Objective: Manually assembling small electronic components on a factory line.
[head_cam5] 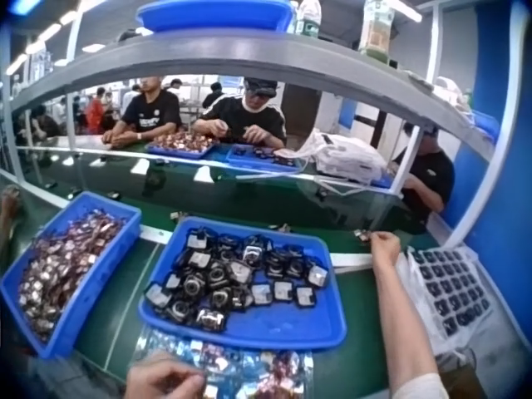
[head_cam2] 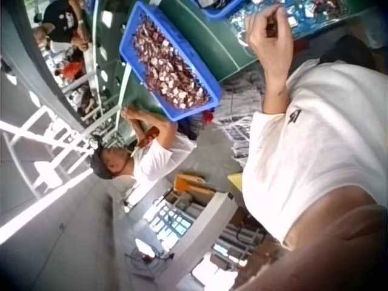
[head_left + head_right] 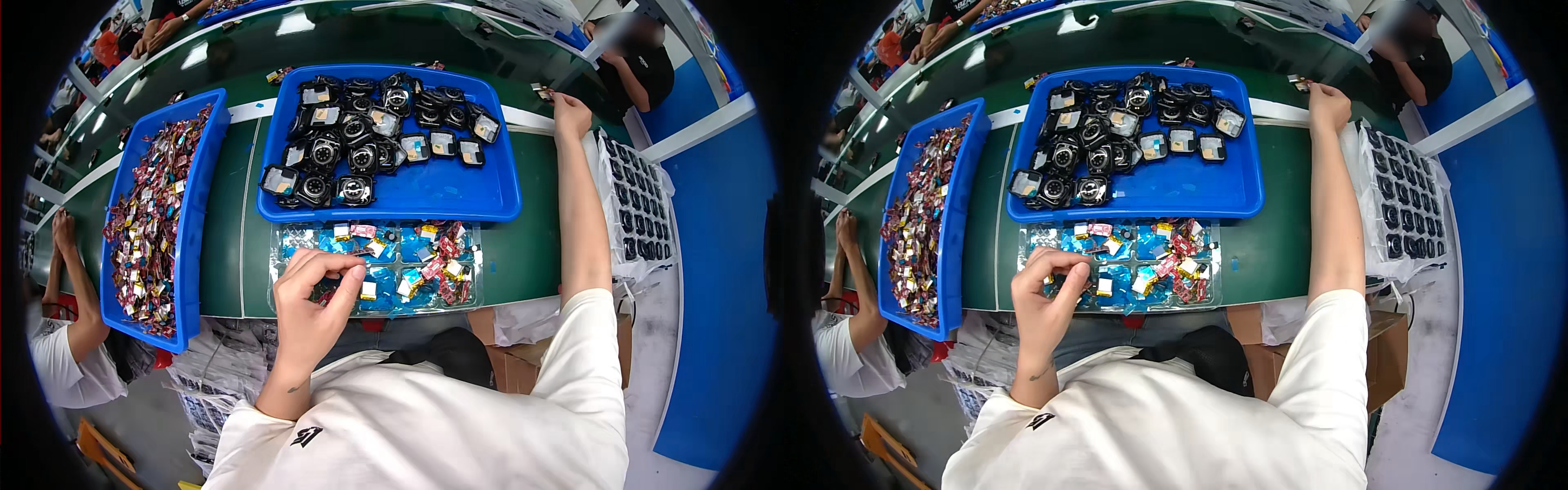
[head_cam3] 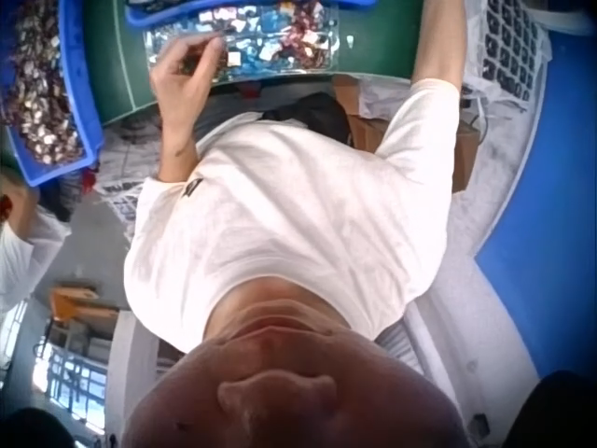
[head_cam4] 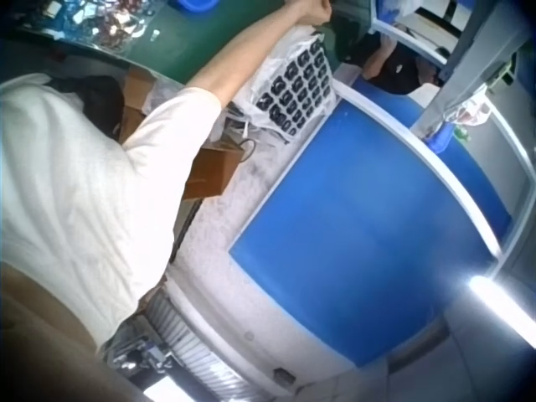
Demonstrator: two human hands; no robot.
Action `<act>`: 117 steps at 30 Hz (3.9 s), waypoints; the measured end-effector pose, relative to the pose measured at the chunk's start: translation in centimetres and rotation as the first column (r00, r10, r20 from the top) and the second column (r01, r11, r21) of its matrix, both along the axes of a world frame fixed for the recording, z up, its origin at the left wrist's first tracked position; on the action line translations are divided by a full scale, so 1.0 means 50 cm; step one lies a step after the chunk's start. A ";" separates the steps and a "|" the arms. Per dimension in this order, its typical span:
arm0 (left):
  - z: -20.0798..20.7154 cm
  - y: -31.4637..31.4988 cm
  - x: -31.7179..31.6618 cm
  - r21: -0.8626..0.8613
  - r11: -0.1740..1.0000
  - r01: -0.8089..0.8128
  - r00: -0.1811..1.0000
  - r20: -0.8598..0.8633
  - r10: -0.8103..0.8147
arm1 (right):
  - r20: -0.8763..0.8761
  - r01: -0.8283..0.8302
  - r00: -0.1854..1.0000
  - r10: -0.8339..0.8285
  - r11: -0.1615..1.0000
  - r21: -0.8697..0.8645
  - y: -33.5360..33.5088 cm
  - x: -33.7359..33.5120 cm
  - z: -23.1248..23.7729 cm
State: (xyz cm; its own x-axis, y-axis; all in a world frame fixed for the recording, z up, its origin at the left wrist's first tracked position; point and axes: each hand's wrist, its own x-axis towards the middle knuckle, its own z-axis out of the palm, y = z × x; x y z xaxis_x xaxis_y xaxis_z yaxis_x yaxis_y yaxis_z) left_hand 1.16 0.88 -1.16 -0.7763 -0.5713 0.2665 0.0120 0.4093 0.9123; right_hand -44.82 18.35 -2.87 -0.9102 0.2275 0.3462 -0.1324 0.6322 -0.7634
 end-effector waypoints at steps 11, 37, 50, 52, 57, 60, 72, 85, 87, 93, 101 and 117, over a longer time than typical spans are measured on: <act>0.009 -0.002 -0.022 -0.647 0.756 -0.099 0.965 0.124 0.232 | -0.066 0.161 0.986 -0.153 0.977 0.139 0.029 -0.044 -0.064; 0.010 0.016 -0.014 0.166 0.970 0.180 0.984 -0.027 -0.178 | -0.064 -0.924 0.286 0.956 0.257 -0.283 -0.057 0.676 0.079; 0.014 0.031 -0.005 0.359 0.922 0.145 0.989 -0.062 -0.132 | -0.140 -0.505 0.360 0.922 0.067 -0.861 -0.062 0.697 0.019; 0.003 0.014 -0.009 -0.077 0.950 0.301 0.941 -0.140 -0.309 | -0.148 -0.513 0.344 0.927 0.054 -0.856 -0.062 0.695 0.020; 0.015 0.016 -0.007 -0.140 0.979 0.151 0.969 -0.176 -0.175 | -0.290 -0.905 0.351 0.890 0.243 -0.349 -0.036 0.679 0.028; 0.010 0.014 -0.009 -0.255 0.966 0.053 0.979 -0.175 -0.100 | -0.223 -0.951 0.260 0.940 0.209 -0.229 -0.045 0.691 0.048; 0.015 0.014 -0.003 -0.537 0.842 -0.041 0.988 -0.150 -0.047 | -0.121 -0.834 0.434 0.893 0.347 -0.428 -0.045 0.703 0.031; 0.014 0.017 0.013 0.404 0.874 0.271 0.957 -0.017 -0.290 | -0.197 -0.821 0.294 0.935 0.141 -0.553 -0.034 0.689 0.015; 0.014 0.017 0.013 0.411 0.867 0.283 0.956 -0.051 -0.288 | -0.201 -0.766 0.258 0.945 0.074 -0.638 -0.031 0.692 0.020; 0.012 0.017 0.009 0.296 0.919 0.259 0.962 0.000 -0.272 | -0.166 -0.570 0.134 0.977 -0.061 -0.819 -0.028 0.688 0.025; 0.019 0.006 0.015 0.416 0.834 0.362 0.932 -0.134 -0.338 | -0.101 -0.836 0.424 0.900 0.346 -0.427 -0.044 0.683 0.025; 0.014 -0.010 0.032 0.465 0.821 0.330 0.943 -0.203 -0.264 | -0.030 -0.838 0.050 0.998 0.058 0.543 -0.252 0.446 0.097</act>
